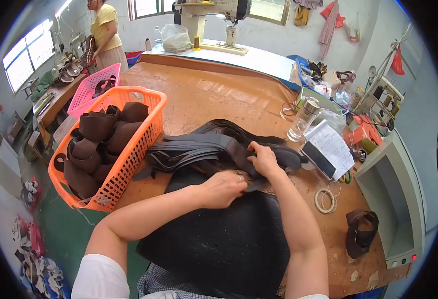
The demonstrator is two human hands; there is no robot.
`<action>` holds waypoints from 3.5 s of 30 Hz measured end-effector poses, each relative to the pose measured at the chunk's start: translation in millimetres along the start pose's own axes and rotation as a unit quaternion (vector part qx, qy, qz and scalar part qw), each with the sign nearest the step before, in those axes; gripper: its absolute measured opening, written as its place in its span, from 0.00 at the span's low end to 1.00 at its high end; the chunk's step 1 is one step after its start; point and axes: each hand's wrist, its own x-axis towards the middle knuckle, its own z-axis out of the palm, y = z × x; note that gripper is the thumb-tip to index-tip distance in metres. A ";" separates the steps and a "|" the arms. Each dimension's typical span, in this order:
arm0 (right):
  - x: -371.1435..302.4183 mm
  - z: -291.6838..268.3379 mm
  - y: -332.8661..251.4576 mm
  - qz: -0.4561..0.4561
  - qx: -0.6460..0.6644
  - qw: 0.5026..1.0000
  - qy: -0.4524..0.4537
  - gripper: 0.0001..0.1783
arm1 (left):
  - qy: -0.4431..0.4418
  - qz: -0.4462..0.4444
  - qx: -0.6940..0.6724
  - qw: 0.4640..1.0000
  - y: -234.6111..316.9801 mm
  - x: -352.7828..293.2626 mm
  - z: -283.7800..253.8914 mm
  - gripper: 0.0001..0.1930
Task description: The recorder is manually inspecting and assembling leather shoe upper components at a factory workbench.
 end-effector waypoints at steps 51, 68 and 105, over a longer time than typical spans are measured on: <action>-286.5 -7.3 -96.9 0.083 0.840 0.531 0.073 0.13 | -0.050 0.066 -0.402 0.912 170.9 -102.5 -52.5 0.15; -277.0 -56.4 -126.4 -0.046 0.286 0.937 0.196 0.14 | 0.055 -0.345 -0.550 0.758 147.9 -84.7 -52.0 0.10; -280.0 -30.1 -127.1 0.093 0.742 0.661 0.061 0.15 | 0.245 -0.320 -0.236 0.884 164.0 -121.9 -34.7 0.17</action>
